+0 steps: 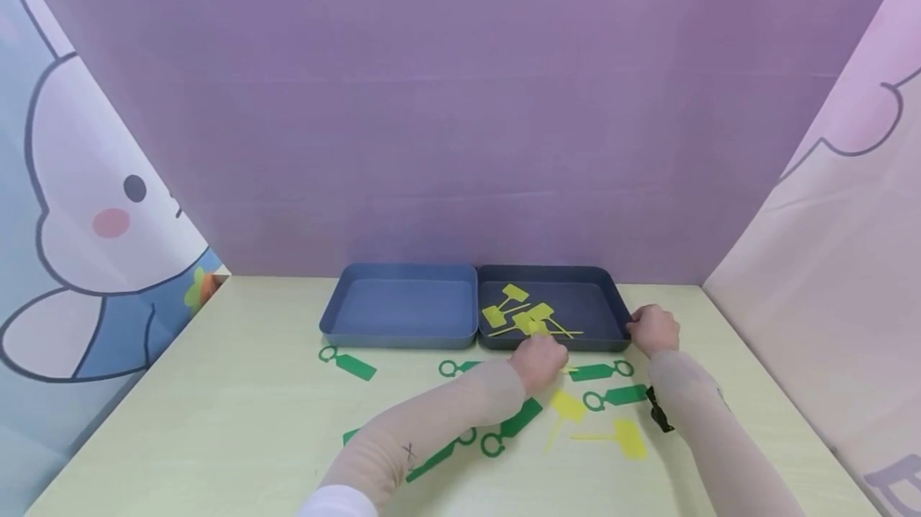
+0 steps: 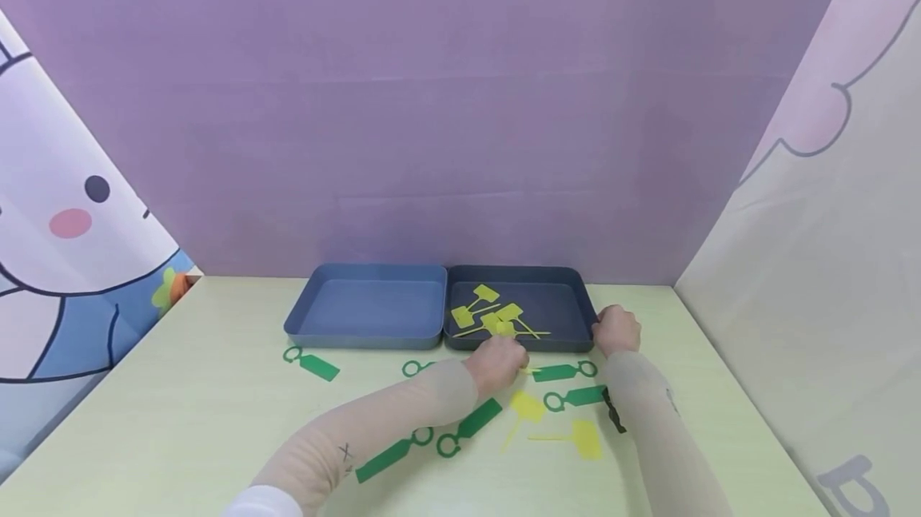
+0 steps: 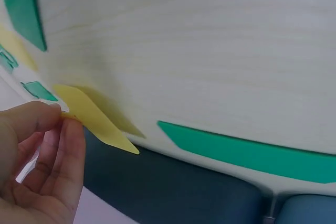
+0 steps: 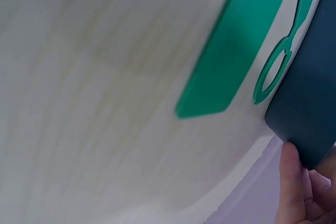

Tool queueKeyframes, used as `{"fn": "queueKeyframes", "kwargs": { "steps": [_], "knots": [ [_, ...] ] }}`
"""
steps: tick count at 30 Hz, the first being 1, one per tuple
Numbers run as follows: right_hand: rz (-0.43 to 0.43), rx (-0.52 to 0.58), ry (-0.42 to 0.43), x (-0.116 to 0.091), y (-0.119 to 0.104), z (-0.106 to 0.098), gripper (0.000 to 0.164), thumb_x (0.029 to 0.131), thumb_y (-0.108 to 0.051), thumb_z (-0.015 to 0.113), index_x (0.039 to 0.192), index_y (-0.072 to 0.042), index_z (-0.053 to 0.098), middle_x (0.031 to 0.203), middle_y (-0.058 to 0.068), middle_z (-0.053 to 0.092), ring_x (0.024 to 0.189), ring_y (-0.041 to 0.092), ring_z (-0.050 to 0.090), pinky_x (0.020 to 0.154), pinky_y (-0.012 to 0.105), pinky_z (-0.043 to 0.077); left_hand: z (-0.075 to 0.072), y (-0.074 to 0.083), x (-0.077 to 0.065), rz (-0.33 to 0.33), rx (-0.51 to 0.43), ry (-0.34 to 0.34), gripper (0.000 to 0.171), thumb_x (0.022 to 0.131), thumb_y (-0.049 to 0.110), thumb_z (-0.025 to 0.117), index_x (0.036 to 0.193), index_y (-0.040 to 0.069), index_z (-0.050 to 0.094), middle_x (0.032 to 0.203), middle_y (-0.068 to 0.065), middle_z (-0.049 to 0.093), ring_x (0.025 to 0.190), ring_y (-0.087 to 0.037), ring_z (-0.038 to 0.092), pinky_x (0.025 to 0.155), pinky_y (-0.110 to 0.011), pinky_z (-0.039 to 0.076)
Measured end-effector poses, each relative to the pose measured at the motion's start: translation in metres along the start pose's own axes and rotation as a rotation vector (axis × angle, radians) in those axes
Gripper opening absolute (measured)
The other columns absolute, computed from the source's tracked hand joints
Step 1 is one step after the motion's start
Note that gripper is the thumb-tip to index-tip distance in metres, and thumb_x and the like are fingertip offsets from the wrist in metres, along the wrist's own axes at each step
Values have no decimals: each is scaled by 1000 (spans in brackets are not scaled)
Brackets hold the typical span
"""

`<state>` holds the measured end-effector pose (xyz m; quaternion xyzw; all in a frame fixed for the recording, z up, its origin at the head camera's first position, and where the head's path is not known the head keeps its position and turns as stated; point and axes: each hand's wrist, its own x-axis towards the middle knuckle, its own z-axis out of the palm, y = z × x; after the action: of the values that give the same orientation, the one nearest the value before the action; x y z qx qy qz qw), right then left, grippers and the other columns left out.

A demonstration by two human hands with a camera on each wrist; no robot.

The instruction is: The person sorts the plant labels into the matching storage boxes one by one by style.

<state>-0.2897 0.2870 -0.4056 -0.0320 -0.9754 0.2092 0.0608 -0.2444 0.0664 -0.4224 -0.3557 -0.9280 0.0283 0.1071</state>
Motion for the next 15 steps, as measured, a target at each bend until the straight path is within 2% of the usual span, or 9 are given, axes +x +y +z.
{"fn": "queueKeyframes", "kwargs": {
  "steps": [9,15],
  "knots": [
    [-10,-21,13,2,2,2,27,84,-10,56,102,10,63,99,26,64,91,45,58,84,57,40,-13,1,-2,1,-85,-27,23,78,-1,60,77,20,69,72,7,64,62,-7,53,55,-19,47],
    [-7,-16,8,-1,0,1,28,84,-9,56,103,10,62,100,27,64,92,45,57,86,58,39,-25,3,-7,42,-81,-18,25,79,2,62,87,23,73,81,9,68,70,-6,59,63,-16,48]
  ]
}}
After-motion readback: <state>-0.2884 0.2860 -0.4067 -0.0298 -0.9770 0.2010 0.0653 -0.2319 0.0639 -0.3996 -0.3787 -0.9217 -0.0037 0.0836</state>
